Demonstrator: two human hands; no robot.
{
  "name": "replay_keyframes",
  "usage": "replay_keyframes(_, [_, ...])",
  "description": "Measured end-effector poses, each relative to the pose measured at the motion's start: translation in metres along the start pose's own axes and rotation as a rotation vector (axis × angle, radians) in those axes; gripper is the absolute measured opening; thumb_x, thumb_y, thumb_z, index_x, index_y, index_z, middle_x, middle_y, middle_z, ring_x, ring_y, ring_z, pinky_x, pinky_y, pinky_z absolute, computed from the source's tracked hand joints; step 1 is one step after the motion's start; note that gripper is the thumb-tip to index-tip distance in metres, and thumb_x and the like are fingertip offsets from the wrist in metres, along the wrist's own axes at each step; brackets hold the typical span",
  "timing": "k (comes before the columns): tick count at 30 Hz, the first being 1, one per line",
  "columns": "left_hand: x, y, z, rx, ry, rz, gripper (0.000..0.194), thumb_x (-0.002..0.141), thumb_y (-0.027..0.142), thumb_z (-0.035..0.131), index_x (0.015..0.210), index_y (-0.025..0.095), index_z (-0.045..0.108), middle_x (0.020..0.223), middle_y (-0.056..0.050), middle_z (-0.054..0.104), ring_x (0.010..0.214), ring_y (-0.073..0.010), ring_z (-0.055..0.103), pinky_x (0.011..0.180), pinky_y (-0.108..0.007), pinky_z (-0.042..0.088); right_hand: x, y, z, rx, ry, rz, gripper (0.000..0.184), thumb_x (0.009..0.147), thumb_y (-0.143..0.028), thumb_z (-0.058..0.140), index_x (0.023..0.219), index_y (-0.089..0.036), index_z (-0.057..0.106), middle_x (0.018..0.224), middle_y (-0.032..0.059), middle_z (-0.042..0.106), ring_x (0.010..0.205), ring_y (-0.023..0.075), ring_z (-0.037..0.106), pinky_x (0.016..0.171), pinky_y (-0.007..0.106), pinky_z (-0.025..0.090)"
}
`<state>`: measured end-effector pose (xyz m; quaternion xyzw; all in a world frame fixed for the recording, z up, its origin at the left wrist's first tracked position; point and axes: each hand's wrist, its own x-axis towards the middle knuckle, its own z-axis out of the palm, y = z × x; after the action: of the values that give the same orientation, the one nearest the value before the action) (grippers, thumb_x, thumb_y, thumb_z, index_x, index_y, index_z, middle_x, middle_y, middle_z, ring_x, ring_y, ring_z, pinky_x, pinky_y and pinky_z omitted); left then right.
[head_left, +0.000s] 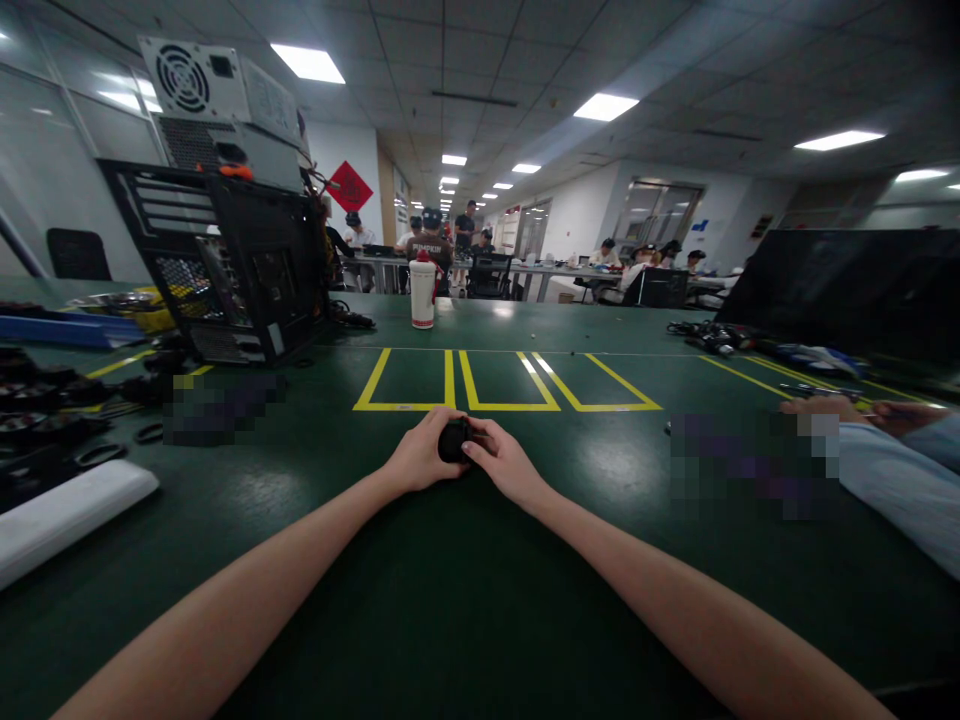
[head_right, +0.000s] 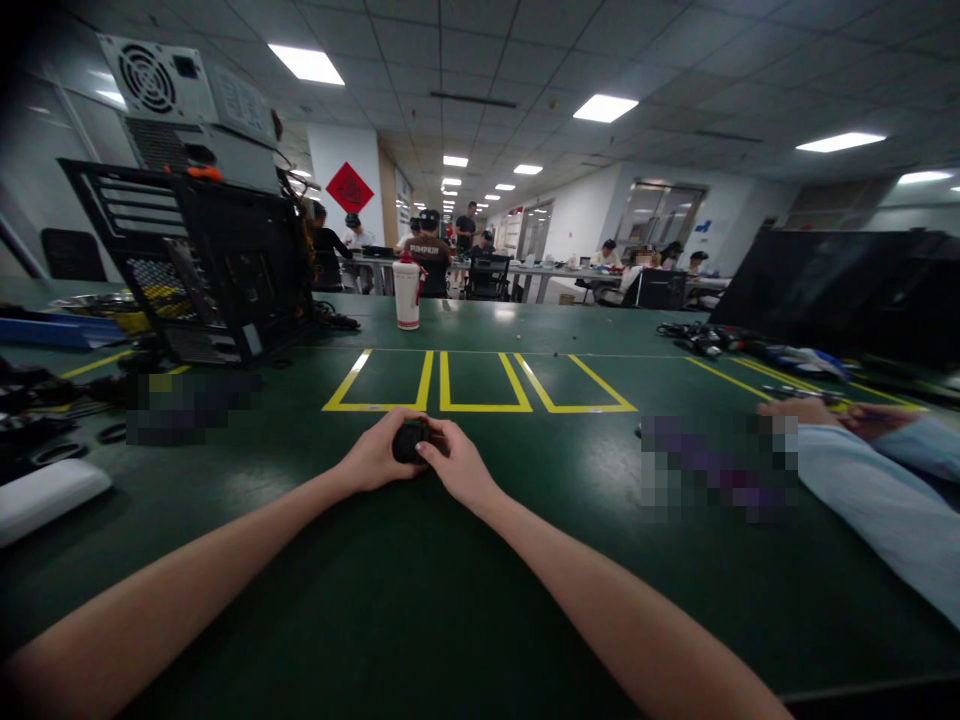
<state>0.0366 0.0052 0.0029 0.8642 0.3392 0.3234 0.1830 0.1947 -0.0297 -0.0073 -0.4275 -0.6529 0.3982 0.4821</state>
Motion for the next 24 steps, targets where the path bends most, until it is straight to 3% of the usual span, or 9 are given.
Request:
replay_keyframes(8, [0.0, -0.0005, -0.0005, 0.014, -0.006, 0.005, 0.055, 0.059, 0.028, 0.064, 0.108, 0.024, 0.038, 0.107, -0.003, 0.046, 0.094, -0.0215, 0.05, 0.076, -0.035, 0.042, -0.0013, 0.0009, 0.0008, 0.045, -0.006, -0.023, 0.019, 0.076, -0.031, 0.048, 0.091, -0.021, 0.046, 0.097, 0.0025, 0.052, 0.093, 0.0162, 0.053, 0.078, 0.032, 0.045])
replay_keyframes(17, [0.0002, 0.0, 0.0007, 0.018, 0.002, -0.003, 0.055, 0.059, 0.027, 0.064, 0.107, 0.024, 0.038, 0.106, -0.003, 0.047, 0.094, -0.0219, 0.049, 0.078, -0.036, 0.041, 0.0017, 0.0029, 0.0008, -0.025, 0.027, -0.035, 0.029, 0.074, -0.026, 0.05, 0.102, -0.02, 0.045, 0.104, 0.0042, 0.051, 0.099, 0.0157, 0.05, 0.09, 0.035, 0.037])
replay_keyframes(24, [0.0001, -0.0013, 0.0006, 0.008, 0.0, 0.008, 0.056, 0.059, 0.027, 0.065, 0.108, 0.024, 0.038, 0.106, -0.003, 0.046, 0.093, -0.0207, 0.05, 0.077, -0.034, 0.042, -0.001, -0.0008, -0.0009, 0.029, -0.01, -0.034, 0.021, 0.074, -0.028, 0.051, 0.093, -0.021, 0.047, 0.096, 0.0022, 0.052, 0.093, 0.0162, 0.053, 0.081, 0.033, 0.043])
